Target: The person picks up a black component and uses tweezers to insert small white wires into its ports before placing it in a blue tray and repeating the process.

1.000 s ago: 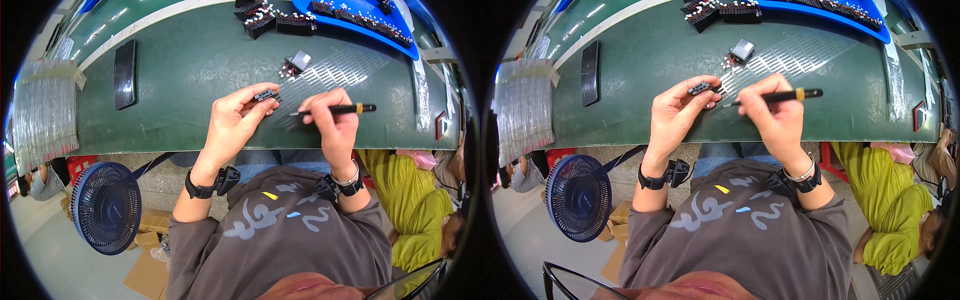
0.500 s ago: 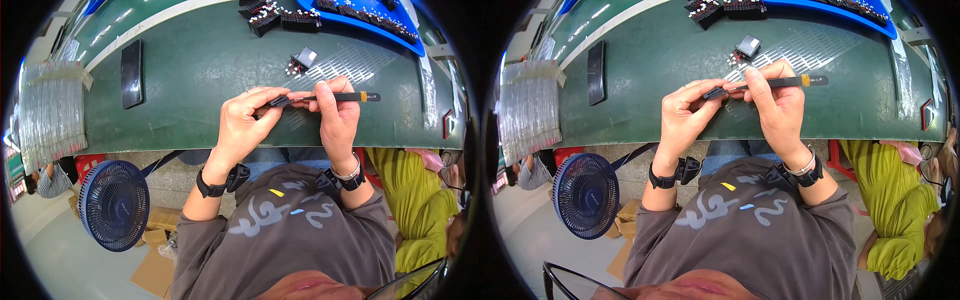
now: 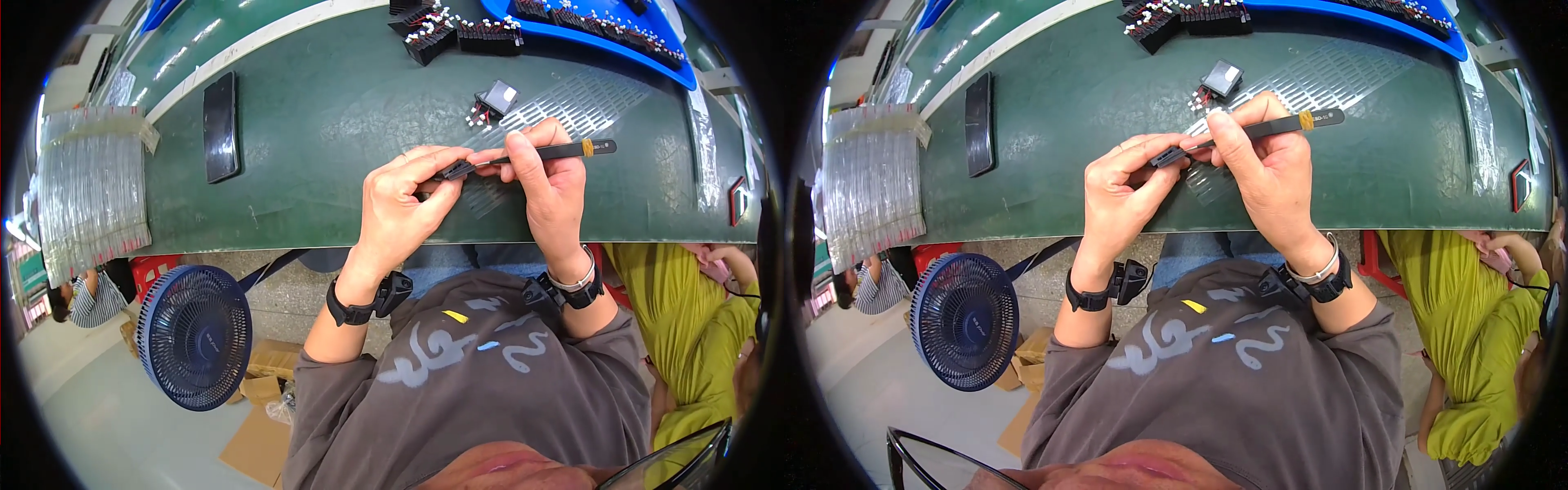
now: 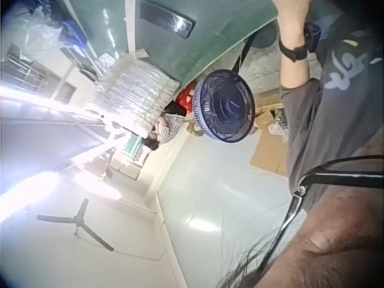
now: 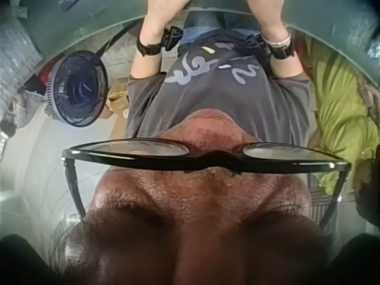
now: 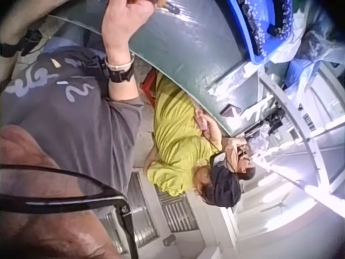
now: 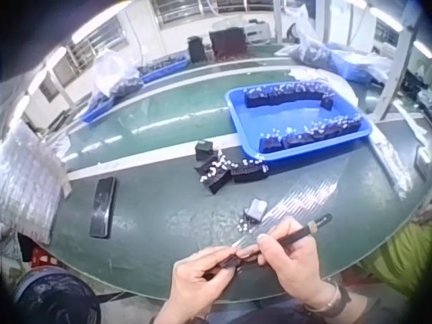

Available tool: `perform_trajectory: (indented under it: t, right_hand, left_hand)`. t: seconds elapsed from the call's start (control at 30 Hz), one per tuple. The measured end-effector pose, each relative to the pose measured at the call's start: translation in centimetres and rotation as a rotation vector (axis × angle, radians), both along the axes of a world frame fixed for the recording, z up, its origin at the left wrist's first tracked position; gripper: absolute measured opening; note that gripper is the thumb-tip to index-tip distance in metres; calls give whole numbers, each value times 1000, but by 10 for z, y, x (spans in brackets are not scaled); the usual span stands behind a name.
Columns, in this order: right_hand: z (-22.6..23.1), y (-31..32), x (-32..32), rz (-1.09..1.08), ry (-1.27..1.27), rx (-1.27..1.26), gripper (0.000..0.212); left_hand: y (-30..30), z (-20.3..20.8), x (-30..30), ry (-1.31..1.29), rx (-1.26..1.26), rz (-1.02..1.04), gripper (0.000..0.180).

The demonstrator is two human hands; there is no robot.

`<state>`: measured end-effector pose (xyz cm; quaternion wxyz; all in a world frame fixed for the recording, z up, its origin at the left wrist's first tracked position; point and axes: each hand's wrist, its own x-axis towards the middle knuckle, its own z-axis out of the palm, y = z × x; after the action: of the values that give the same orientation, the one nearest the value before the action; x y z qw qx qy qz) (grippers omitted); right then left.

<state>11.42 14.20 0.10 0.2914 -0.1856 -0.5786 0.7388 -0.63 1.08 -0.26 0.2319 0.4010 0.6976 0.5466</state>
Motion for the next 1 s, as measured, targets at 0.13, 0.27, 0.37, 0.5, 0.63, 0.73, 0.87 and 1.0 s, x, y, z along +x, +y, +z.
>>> perform_trajectory:
  t: [0.13,0.27,0.37,0.5,0.63,0.73,0.87,1.0]
  right_hand:
    - [1,-1,-1,12,-27,3,17]
    - [4,-2,-2,-1,-31,7,17]
    - [4,-2,-2,-8,-29,29,16]
    - [6,-3,-4,-9,-15,-14,16]
    - [6,-4,-5,0,-13,-37,16]
    - [6,-3,-4,2,-17,-41,15]
    - [4,-4,-5,4,-14,-48,15]
    - [3,-4,-5,11,-10,-35,14]
  left_hand:
    - [-1,-1,1,-3,4,4,30]
    - [-1,-3,1,-29,16,14,29]
    - [0,-4,1,-40,16,10,29]
    - [-1,-5,2,-64,43,6,28]
    - [-1,-4,1,-63,18,18,28]
    - [0,-3,1,-40,-4,7,28]
    - [-1,-4,0,-41,13,1,28]
    - [-3,-7,1,-98,19,9,29]
